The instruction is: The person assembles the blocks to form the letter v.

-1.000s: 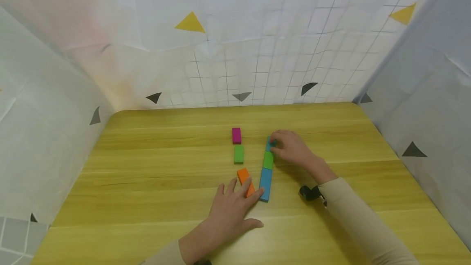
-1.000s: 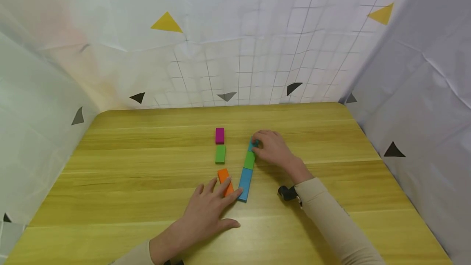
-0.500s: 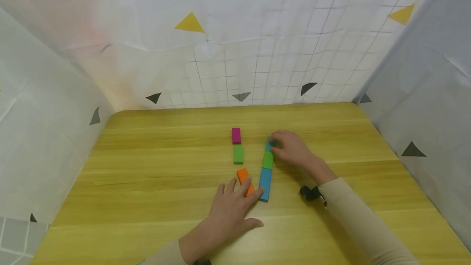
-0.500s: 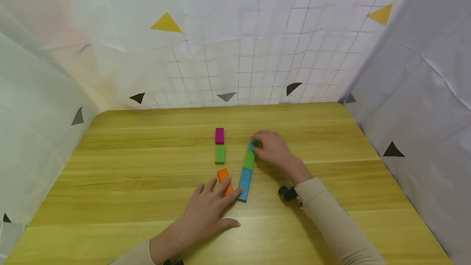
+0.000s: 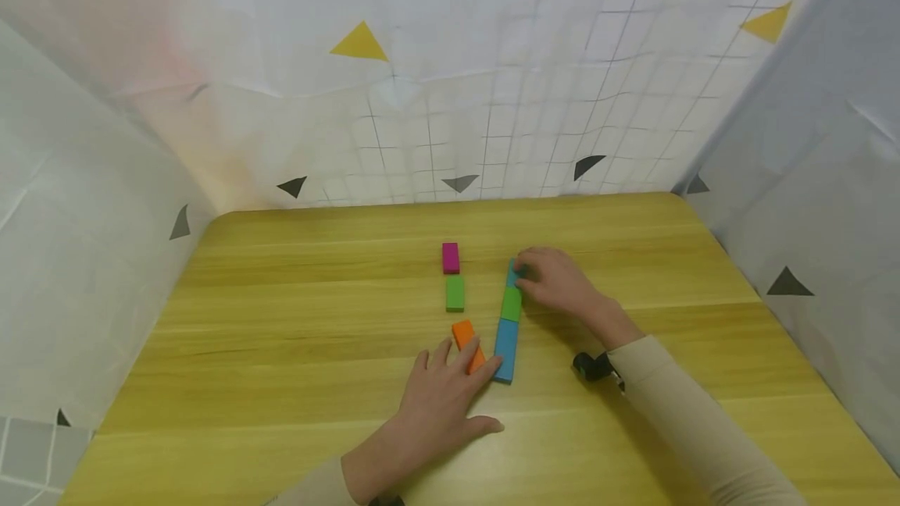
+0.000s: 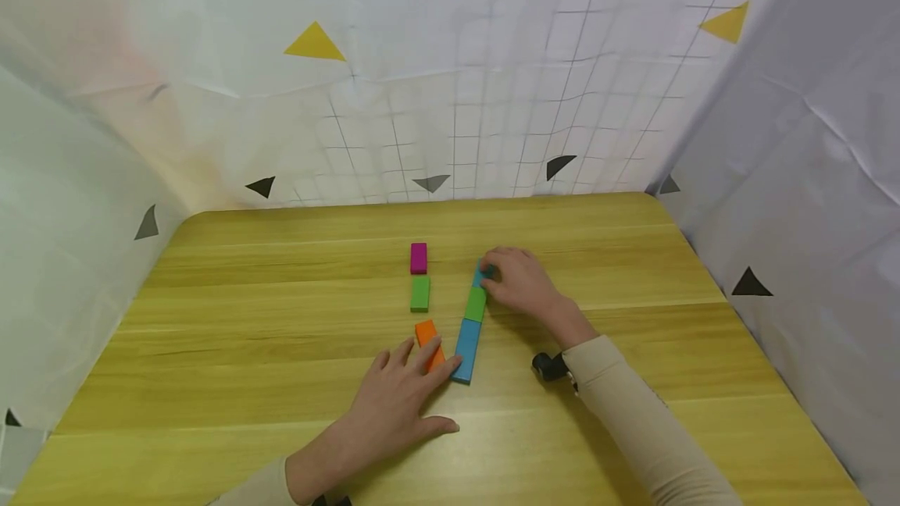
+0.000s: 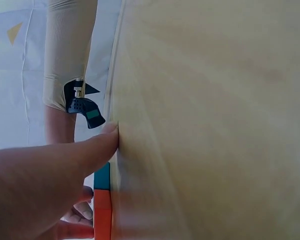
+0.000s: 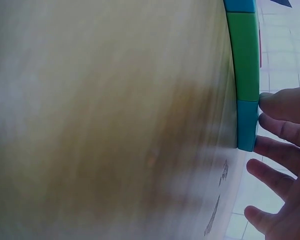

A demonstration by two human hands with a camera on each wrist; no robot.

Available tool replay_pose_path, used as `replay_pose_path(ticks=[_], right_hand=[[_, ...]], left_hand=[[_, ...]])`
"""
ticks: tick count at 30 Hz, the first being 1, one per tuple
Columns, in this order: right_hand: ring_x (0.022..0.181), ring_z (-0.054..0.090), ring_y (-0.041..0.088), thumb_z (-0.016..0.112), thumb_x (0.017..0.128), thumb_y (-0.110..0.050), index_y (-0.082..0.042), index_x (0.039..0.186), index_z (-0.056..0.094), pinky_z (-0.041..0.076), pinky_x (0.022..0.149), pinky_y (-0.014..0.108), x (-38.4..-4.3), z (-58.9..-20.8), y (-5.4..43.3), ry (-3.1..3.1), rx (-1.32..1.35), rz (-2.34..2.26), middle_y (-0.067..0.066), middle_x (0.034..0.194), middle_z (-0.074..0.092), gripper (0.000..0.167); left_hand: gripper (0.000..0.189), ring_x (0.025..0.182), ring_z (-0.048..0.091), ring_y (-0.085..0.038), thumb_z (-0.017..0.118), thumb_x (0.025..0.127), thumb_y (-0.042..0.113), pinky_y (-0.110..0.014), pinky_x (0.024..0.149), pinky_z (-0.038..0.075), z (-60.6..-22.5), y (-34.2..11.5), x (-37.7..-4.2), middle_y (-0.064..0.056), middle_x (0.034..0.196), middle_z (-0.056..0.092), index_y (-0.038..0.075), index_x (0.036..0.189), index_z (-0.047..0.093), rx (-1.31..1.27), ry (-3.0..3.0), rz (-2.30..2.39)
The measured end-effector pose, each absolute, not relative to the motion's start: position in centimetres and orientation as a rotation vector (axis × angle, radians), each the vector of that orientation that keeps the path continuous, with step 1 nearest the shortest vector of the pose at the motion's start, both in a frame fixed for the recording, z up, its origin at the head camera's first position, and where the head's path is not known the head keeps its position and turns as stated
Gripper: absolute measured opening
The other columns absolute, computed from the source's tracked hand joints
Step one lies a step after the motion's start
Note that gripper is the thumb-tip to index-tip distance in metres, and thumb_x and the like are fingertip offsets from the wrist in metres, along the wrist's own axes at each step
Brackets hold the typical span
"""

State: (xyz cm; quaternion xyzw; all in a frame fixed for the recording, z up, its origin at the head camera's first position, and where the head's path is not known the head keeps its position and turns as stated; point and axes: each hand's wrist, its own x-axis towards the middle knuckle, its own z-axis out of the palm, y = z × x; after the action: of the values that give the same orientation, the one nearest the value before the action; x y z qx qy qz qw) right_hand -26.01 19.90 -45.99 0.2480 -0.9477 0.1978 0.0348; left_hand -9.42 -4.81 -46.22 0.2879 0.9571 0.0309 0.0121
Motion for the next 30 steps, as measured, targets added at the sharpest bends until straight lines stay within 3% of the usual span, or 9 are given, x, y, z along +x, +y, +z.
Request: replay_pose_path(ticks=[14, 30], right_hand=[[0.107, 0.066, 0.028, 0.074, 0.087, -0.02, -0.01, 0.103, 0.072, 0.051, 0.096, 0.048, -25.9, -46.1, 19.9, -2.9, 0.754, 0.624, 0.007, 0.112, 0.072, 0.019], [0.109, 0.065, 0.028, 0.074, 0.088, -0.02, -0.01, 0.104, 0.072, 0.051, 0.096, 0.048, -26.2, -46.2, 20.1, -2.91, 0.77, 0.674, 0.008, 0.114, 0.071, 0.019]], left_hand=[[0.087, 0.138, 0.044, -0.04, 0.051, 0.081, 0.081, -0.062, 0.104, 0.041, -46.1, -4.9, -9.4, -0.002, 0.162, 0.033, 0.04, 0.155, 0.031, 0.896, 2.961, 0.117], [0.084, 0.131, 0.052, -0.036, 0.058, 0.081, 0.076, -0.059, 0.099, 0.045, -45.8, -5.4, -10.7, -0.005, 0.156, 0.042, 0.039, 0.153, 0.034, 0.85, 2.998, 0.248]])
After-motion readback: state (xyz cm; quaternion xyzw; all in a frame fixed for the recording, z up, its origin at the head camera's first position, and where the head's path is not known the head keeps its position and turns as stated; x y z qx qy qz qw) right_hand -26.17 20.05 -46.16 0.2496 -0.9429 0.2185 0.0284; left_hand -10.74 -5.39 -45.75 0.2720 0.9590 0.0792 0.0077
